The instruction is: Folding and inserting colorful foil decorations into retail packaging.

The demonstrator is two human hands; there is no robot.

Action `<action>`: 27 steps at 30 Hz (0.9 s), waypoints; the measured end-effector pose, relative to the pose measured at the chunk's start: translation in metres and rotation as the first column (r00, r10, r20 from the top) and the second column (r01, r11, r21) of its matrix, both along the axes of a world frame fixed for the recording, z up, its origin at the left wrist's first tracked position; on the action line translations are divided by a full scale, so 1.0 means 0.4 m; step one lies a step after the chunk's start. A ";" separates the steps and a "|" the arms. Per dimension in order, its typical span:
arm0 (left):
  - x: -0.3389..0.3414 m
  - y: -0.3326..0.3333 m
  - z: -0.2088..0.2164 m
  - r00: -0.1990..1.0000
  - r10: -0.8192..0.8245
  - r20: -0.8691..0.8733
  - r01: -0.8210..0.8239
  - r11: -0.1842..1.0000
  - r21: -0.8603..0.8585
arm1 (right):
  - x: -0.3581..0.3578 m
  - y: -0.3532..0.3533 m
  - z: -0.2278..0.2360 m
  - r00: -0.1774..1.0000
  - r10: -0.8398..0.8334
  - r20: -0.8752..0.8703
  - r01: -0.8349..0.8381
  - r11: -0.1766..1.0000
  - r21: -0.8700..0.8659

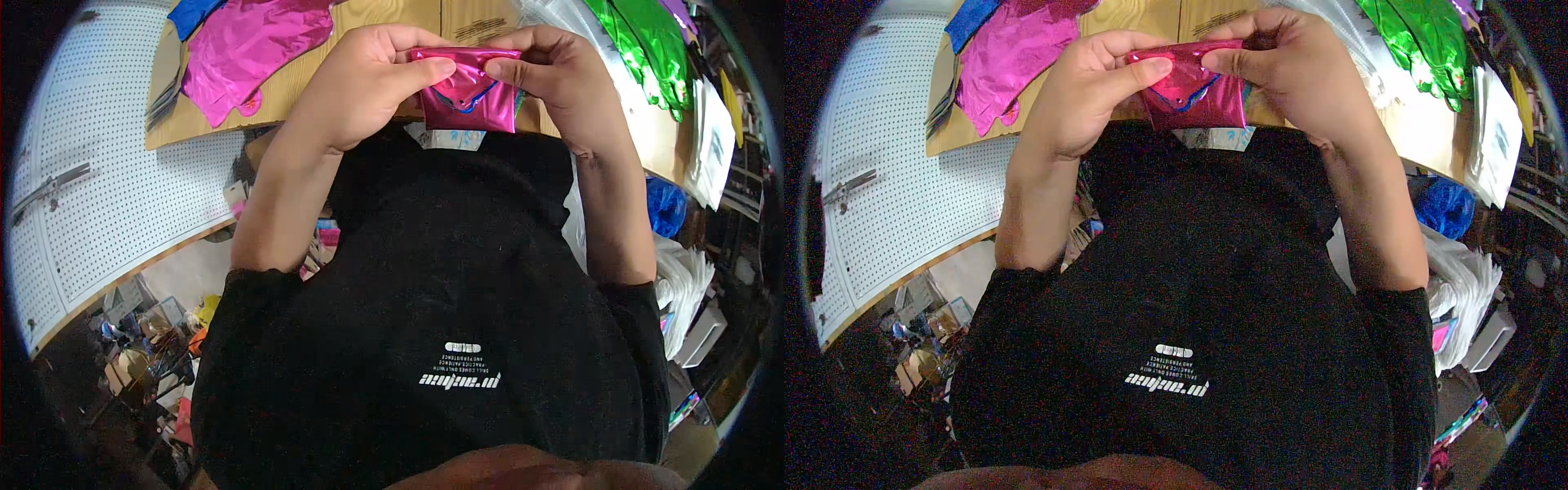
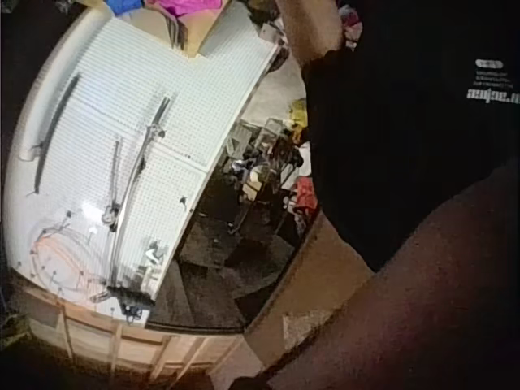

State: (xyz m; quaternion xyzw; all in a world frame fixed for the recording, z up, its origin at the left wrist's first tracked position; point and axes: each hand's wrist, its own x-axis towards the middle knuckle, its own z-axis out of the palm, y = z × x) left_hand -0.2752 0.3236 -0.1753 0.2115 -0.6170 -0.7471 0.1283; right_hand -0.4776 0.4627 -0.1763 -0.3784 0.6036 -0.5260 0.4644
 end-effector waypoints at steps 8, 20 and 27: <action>-0.010 0.002 0.002 0.999 -0.041 0.035 0.044 0.995 -0.087 | -0.001 -0.002 0.003 0.999 0.022 -0.024 -0.021 0.999 0.024; 0.001 -0.011 -0.005 1.000 0.029 0.012 -0.025 0.964 -0.266 | 0.023 0.015 0.008 0.985 -0.091 -0.145 0.075 0.990 -0.117; 0.034 0.116 0.039 0.880 0.380 -0.285 -0.473 0.755 -0.455 | 0.085 0.031 0.057 0.364 -0.591 -0.720 -0.194 0.708 -0.679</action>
